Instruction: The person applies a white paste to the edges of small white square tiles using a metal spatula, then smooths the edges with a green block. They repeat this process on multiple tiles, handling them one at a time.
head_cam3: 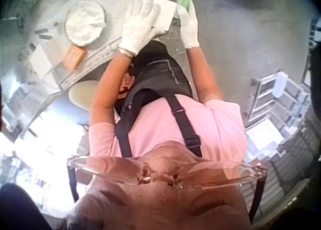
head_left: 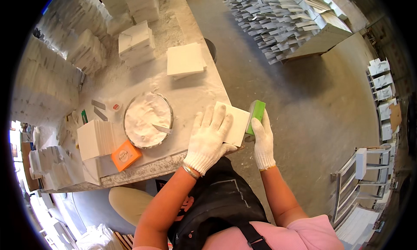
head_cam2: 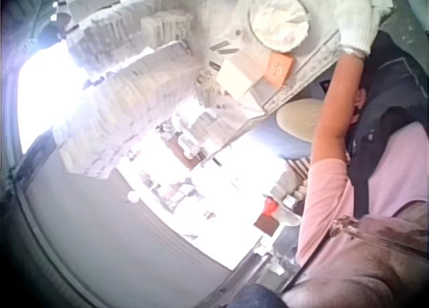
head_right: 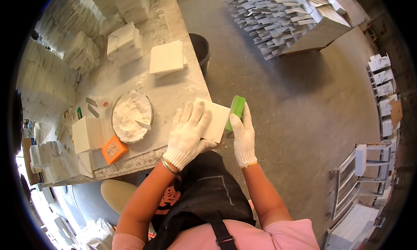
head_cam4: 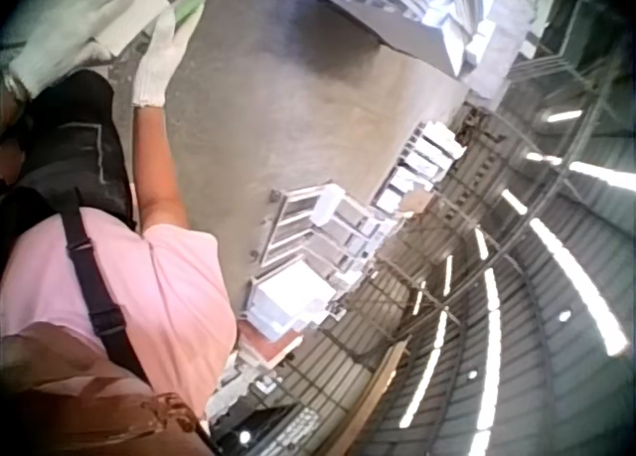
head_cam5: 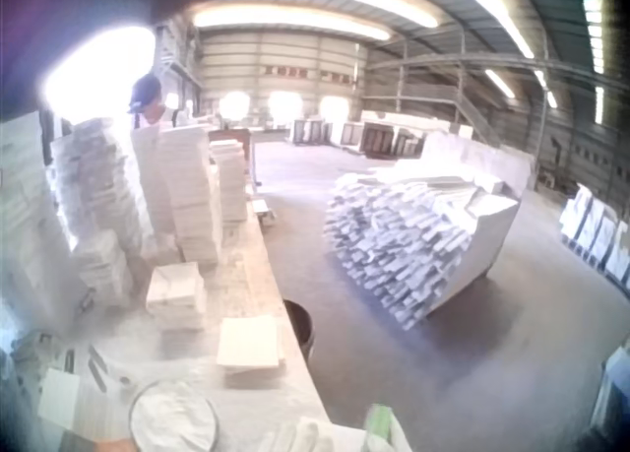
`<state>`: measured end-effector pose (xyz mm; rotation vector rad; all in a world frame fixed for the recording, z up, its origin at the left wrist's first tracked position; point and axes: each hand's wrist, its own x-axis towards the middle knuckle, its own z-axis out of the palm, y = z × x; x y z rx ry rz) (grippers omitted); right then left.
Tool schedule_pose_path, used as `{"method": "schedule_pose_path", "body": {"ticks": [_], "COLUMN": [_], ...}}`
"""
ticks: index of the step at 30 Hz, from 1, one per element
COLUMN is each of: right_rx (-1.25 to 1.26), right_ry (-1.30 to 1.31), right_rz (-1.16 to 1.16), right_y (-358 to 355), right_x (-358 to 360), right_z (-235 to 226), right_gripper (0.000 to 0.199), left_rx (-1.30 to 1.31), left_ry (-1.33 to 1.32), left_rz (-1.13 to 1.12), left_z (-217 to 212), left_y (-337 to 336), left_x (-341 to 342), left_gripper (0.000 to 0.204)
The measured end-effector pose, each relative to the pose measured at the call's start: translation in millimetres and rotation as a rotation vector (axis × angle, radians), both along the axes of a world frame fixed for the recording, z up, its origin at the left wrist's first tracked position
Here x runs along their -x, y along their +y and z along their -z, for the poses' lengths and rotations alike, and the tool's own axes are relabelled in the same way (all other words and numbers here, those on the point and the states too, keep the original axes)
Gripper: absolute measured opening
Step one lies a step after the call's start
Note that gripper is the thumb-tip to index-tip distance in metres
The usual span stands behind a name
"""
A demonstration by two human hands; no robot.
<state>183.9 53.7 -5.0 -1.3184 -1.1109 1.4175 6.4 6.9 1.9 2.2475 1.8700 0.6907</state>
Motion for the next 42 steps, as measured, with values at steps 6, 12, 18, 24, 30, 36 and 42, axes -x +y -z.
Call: {"method": "schedule_pose_path", "body": {"ticks": [6,12,18,24,30,36,42], "right_rx": [-0.013,-0.115,0.063,-0.142,0.063,-0.098,0.121], "right_ry": [-0.075,-0.104,-0.123,-0.115,-0.104,-0.116,-0.043], "right_rz": [-0.034,-0.025,-0.036,-0.057,-0.057,-0.050,-0.045], "right_y": [-1.6,-8.0,5.9,-18.7,6.5,-10.7,22.7], "right_x": [3.7,-1.5,1.6,4.3,-2.6,-0.5,-21.1], "right_z": [-4.5,-6.1,-6.1,-5.4,1.7,10.5,31.0], "right_gripper": [0.078,0.078,0.075,0.076,0.076,0.074,0.071], "left_rx": [-0.029,0.016,-0.013,-0.014,0.017,0.023,0.080], "left_ry": [-0.035,-0.029,0.009,0.032,0.004,0.025,0.043], "left_rz": [-0.015,-0.002,-0.025,-0.036,-0.038,-0.027,-0.138], "left_z": [-1.9,-7.4,-2.3,2.6,-3.3,-3.9,-16.0], "left_y": [-0.3,0.3,3.1,-1.1,2.1,2.6,0.1], "left_x": [1.2,0.6,1.1,-0.9,-3.3,-1.3,-15.0], "left_gripper": [0.089,0.090,0.087,0.087,0.085,0.087,0.096]}}
